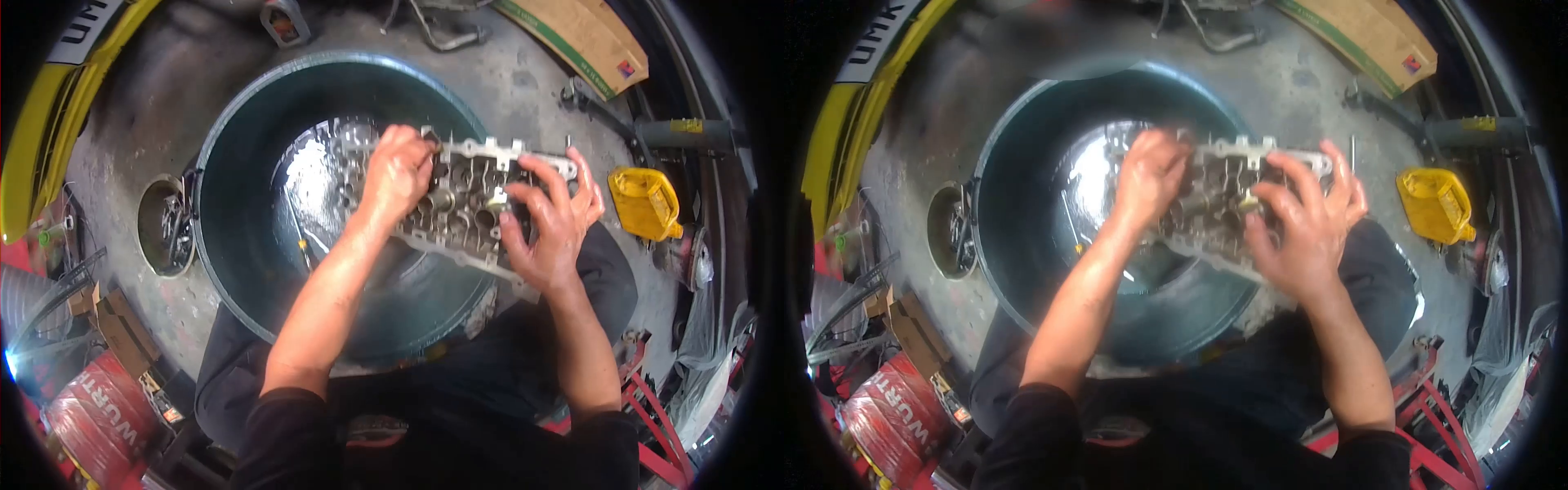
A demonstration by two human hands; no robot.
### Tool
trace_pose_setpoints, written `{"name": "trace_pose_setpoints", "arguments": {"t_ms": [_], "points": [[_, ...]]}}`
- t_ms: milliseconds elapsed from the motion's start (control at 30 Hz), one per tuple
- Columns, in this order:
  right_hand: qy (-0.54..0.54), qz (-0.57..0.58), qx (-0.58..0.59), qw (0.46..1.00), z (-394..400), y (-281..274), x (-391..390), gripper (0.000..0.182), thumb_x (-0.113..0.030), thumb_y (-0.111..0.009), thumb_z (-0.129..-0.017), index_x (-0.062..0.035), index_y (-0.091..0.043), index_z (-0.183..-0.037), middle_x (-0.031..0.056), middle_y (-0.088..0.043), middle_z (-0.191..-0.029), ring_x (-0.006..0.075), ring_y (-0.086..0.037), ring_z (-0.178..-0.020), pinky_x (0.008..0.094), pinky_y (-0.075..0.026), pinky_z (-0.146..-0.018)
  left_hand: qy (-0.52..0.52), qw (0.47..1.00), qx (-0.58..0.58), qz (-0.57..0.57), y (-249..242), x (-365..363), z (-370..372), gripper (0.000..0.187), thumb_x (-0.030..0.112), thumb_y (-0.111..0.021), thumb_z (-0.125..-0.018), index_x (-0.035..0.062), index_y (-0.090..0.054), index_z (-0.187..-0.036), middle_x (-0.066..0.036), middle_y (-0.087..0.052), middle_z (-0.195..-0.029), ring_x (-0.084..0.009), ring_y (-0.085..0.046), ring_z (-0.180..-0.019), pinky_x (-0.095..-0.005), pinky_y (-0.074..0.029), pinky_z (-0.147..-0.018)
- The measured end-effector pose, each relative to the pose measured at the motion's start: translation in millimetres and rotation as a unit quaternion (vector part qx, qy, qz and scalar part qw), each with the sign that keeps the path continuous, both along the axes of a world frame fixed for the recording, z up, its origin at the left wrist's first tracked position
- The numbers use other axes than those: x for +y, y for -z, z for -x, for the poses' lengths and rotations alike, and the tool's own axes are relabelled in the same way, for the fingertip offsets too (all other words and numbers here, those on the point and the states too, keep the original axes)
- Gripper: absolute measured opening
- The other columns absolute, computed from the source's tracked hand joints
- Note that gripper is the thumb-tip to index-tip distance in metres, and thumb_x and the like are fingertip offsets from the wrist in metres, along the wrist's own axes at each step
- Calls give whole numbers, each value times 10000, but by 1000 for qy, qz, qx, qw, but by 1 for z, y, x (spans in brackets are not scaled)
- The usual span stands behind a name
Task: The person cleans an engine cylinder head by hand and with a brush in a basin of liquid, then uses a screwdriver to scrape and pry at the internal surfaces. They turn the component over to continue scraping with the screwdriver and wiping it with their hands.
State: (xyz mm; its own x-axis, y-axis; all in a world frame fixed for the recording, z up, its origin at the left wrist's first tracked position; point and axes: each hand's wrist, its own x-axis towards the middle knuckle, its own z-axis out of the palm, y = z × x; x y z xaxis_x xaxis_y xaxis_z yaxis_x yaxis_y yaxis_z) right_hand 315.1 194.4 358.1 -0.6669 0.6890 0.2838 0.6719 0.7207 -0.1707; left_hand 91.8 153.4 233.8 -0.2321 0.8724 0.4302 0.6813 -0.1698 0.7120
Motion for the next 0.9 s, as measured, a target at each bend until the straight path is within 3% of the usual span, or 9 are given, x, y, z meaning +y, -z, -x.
{"name": "trace_pose_setpoints", "arguments": {"t_ms": [33,200,267,333,500,633,733,867,900], "points": [[-1,17,-8,1000,-4,1,-8,243,-202,-774,-727,-197,-737,-967,-36,-619,-1352,405,-362,-1451,591,-207,-1127,-12,999,-46,-4,12,-1,2,120,-1,-720,-810,-15,-747,-927,-144,-674,-887,-357,-659,-914,-431,-540,-837],[-3,-3,9,1000,1,-1,0,241,-191,-769,-714,-196,-738,-953,-37,-625,-1338,403,-364,-1449,579,-208,-1127,-50,996,-22,68,17,-3,9,127,21,-725,-820,0,-757,-941,-149,-690,-907,-344,-683,-924,-417,-554,-833],[-1,0,14,1000,3,0,0,243,-190,-770,-712,-196,-738,-953,-42,-625,-1336,399,-365,-1449,577,-207,-1128,-15,998,-53,44,12,-3,3,135,42,-726,-834,2,-764,-957,-152,-709,-946,-345,-692,-939,-413,-556,-843],[-5,4,14,1000,2,-1,-1,250,-179,-768,-711,-198,-738,-959,-44,-625,-1337,400,-365,-1452,573,-200,-1130,-62,989,-83,101,22,-7,12,153,72,-711,-859,-11,-767,-974,-164,-737,-1029,-359,-702,-966,-418,-555,-879],[-20,-8,26,999,1,2,5,274,-156,-769,-690,-196,-736,-959,-41,-634,-1329,409,-372,-1446,567,-198,-1131,-102,993,-58,3,5,8,-10,145,65,-692,-812,-9,-756,-920,-185,-707,-915,-371,-645,-960,-455,-536,-871],[-21,-8,24,999,-2,3,1,295,-149,-772,-673,-198,-736,-961,-43,-642,-1320,411,-380,-1441,562,-201,-1130,-128,985,20,114,4,6,-16,185,85,-682,-836,5,-779,-972,-206,-732,-947,-385,-687,-954,-464,-544,-907],[-18,-3,25,1000,0,1,1,289,-148,-772,-670,-198,-739,-953,-43,-641,-1322,409,-378,-1442,564,-203,-1129,-84,992,-33,84,-8,5,-29,184,82,-666,-842,7,-778,-966,-218,-733,-946,-385,-705,-933,-461,-550,-908],[-15,3,32,999,-2,2,2,258,-162,-762,-690,-198,-743,-945,-48,-638,-1323,399,-383,-1438,562,-207,-1128,-140,945,-158,250,-9,10,-16,247,105,-665,-837,-5,-775,-1029,-237,-734,-983,-381,-716,-955,-443,-557,-891],[-9,9,26,1000,-2,1,1,246,-183,-754,-702,-200,-743,-947,-50,-633,-1326,394,-387,-1435,561,-202,-1131,-128,986,-66,85,-9,12,-22,175,56,-677,-775,-4,-774,-907,-217,-716,-855,-392,-694,-851,-477,-548,-854]]}}
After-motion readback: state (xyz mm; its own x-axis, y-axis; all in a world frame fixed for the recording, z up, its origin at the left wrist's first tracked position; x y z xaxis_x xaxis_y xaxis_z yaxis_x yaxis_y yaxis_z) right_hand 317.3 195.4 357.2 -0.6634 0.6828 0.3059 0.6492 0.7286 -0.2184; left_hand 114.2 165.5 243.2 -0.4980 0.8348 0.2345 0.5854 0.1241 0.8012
